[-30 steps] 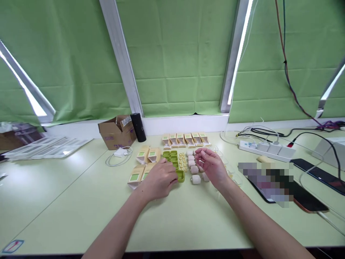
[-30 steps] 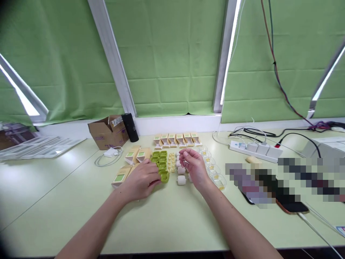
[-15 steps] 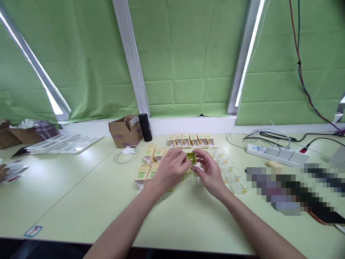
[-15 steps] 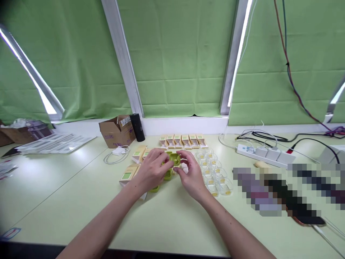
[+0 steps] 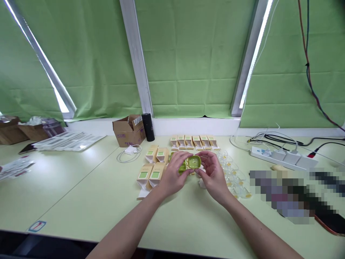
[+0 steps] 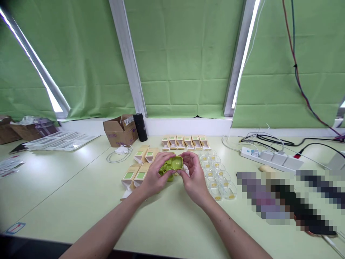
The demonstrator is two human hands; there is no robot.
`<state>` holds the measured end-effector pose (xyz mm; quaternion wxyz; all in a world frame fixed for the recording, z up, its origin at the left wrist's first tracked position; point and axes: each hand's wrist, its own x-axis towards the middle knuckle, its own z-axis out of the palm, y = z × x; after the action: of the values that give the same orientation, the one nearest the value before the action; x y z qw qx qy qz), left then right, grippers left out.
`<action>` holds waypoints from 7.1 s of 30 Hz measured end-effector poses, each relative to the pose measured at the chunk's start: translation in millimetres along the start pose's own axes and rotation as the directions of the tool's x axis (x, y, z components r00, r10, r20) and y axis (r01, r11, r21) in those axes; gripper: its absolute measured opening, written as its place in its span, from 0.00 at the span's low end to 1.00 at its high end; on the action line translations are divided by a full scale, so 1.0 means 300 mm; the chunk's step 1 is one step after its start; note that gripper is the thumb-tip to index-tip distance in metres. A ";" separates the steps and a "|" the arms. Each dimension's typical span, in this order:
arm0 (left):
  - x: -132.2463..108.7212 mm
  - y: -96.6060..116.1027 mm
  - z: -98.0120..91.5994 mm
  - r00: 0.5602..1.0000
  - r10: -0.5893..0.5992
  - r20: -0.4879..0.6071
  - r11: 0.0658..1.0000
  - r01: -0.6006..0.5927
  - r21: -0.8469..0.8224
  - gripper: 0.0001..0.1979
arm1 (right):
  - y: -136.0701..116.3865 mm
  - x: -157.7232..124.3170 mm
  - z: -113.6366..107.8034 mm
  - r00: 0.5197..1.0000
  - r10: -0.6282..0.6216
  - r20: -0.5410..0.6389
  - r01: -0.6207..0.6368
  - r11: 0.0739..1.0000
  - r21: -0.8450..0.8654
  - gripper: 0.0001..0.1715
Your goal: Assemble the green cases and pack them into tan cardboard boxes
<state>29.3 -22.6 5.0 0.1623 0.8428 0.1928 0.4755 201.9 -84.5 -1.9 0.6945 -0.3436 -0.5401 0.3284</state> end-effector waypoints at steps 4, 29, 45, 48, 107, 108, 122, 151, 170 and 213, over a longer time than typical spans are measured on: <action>-0.006 -0.005 0.011 0.997 -0.065 -0.044 0.996 0.061 -0.070 0.20 | 0.002 -0.002 0.004 1.000 -0.014 0.020 0.014 1.000 0.014 0.22; 0.003 -0.014 0.057 0.748 -0.640 0.177 0.500 0.580 -0.643 0.33 | 0.067 -0.040 0.010 0.989 -0.150 0.016 0.137 0.847 -0.514 0.25; 0.009 -0.005 0.056 0.782 -0.592 0.195 0.554 0.570 -0.607 0.33 | 0.030 -0.036 0.010 0.984 -0.175 -0.021 0.137 0.836 -0.531 0.20; 0.010 0.004 0.055 0.801 -0.575 0.164 0.570 0.536 -0.623 0.32 | 0.032 -0.037 0.004 0.991 -0.132 -0.033 0.099 0.866 -0.491 0.20; 0.031 -0.048 0.001 0.746 -0.655 -0.118 0.447 0.257 -0.857 0.33 | 0.100 0.132 0.047 0.878 0.273 0.392 0.408 -0.004 -0.913 0.09; 0.031 -0.048 0.001 0.747 -0.654 -0.120 0.449 0.255 -0.856 0.33 | 0.107 0.131 0.047 0.880 0.274 0.388 0.404 -0.002 -0.915 0.09; 0.033 -0.040 -0.003 0.762 -0.632 -0.144 0.510 0.269 -0.817 0.32 | 0.024 0.135 -0.021 0.942 0.215 0.258 0.186 0.308 -0.933 0.10; 0.009 -0.020 0.031 0.872 -0.487 -0.044 0.661 0.336 -0.671 0.29 | -0.055 0.101 -0.030 0.984 0.174 -0.044 -0.172 0.984 0.043 0.18; 0.007 0.005 0.033 0.901 -0.431 -0.041 0.697 0.304 -0.649 0.25 | -0.020 0.050 -0.012 0.987 -0.161 -0.004 0.147 0.910 -0.387 0.06; 0.016 0.006 0.012 0.878 -0.475 0.055 0.686 0.408 -0.602 0.26 | 0.017 0.056 -0.018 0.851 -0.443 0.281 0.502 0.531 -0.683 0.07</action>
<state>35.0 -22.3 7.6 0.5184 0.6499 0.2386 0.5021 210.0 -68.4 1.6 0.5382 -0.4213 -0.7224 -0.1051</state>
